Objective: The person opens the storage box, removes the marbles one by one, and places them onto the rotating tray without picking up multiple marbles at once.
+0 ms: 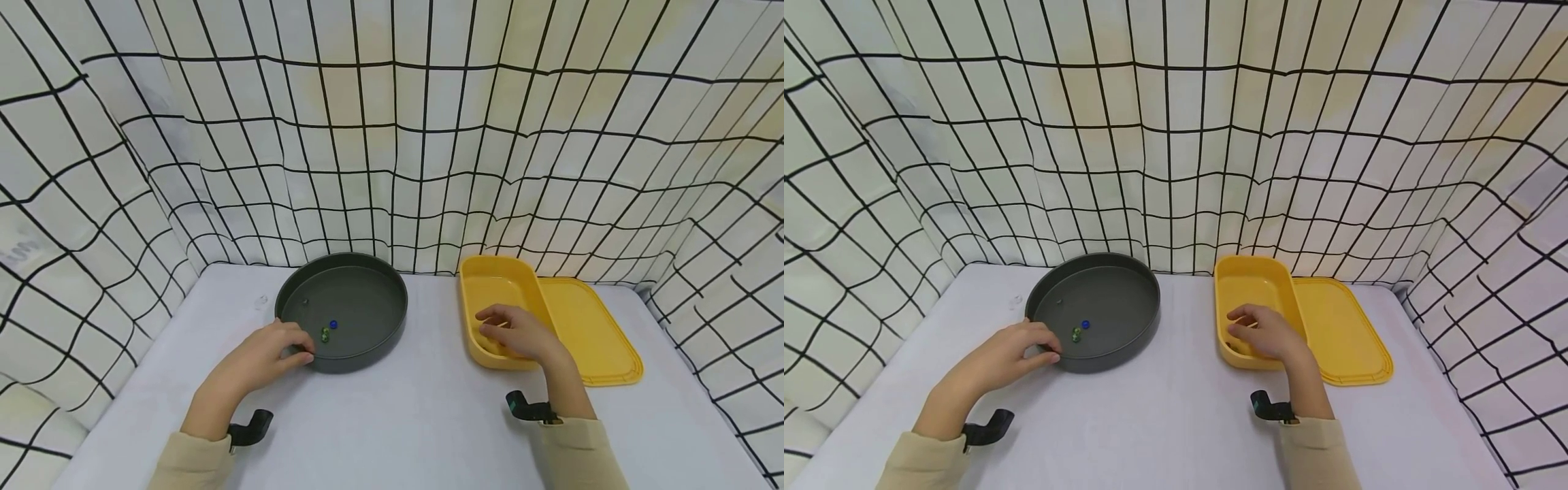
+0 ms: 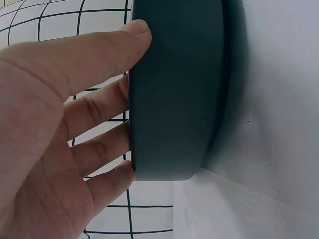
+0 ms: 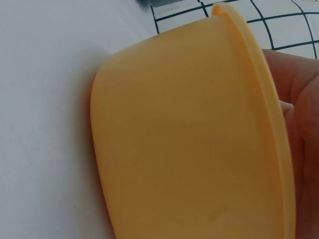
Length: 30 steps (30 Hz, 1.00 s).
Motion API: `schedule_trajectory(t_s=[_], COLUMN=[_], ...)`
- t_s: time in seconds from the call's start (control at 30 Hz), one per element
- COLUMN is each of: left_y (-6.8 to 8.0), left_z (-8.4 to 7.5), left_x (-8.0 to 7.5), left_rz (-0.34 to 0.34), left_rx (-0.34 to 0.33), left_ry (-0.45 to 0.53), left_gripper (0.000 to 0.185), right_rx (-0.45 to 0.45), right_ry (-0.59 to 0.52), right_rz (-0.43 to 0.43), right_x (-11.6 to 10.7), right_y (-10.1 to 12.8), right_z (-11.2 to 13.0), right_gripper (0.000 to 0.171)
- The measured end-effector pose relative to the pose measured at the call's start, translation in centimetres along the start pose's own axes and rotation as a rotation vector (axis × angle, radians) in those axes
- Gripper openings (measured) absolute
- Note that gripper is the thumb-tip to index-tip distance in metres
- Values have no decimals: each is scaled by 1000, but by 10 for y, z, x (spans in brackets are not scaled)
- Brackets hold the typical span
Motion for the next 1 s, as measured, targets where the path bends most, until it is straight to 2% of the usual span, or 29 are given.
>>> schedule_trajectory(t_s=[0.37,0.47,0.7,0.83,1.0], left_y=[1,1,0,0,0], left_z=[0,0,0,0,0], left_x=[0,0,0,1,1], left_rz=[4,4,3,3,0], left_rx=[0,3,12,13,6], left_ry=[-4,-14,-20,-11,-15], left_gripper=[10,9,10,10,10], right_rx=[41,30,54,67,86], right_ry=[-6,4,116,161,156], right_rz=[116,108,-25,-15,60], right_x=[10,7,-11,-13,-7], right_y=[1,2,10,11,12], right_z=[-1,1,-1,-5,-9], right_gripper=[28,28,33,30,24])
Point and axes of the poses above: each hand's wrist, its own y-axis away from the middle knuckle, its own x-axis out of the palm, z = x × y, the point moved 5 cm from there along -y, towards the middle knuckle, and after that the axes turned 1 degree about y, right-handed, at the moved point
